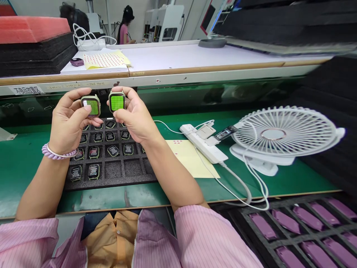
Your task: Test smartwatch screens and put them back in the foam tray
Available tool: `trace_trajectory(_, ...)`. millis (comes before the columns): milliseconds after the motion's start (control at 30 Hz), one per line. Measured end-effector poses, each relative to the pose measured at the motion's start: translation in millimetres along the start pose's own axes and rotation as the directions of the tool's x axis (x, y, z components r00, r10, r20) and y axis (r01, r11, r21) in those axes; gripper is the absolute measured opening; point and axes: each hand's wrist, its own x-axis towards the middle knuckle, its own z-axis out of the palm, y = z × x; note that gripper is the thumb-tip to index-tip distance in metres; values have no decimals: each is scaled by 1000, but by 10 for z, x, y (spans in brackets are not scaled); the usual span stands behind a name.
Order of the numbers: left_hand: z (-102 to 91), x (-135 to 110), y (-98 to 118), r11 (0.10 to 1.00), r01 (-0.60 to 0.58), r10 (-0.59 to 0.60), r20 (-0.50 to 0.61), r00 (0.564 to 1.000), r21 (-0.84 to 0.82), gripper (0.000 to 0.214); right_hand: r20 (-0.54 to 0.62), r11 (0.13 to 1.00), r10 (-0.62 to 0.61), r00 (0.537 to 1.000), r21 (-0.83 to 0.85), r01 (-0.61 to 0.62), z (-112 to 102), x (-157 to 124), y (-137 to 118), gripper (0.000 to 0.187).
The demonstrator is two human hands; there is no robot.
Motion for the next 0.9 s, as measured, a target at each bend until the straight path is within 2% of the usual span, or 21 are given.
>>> trace_trajectory(233,-5,8,4,999,14,-15,-18,1000,-35,31,-6,1000,6,1000,21,-6,13,-6,-19,58)
trace_trajectory(367,-1,7,-28,999,14,-15,-53,998,-33,36,-4,1000,6,1000,14,-6,12,-9,-16,56)
trace_trajectory(533,1,6,-4,1000,8,-8,0,1000,-20,41,-5,1000,5,1000,14,-5,-4,-7,-14,56)
trace_trajectory(900,44,14,29,993,52,-51,11,999,-104,61,16,1000,-7,1000,-26,7,-71,10,11,58)
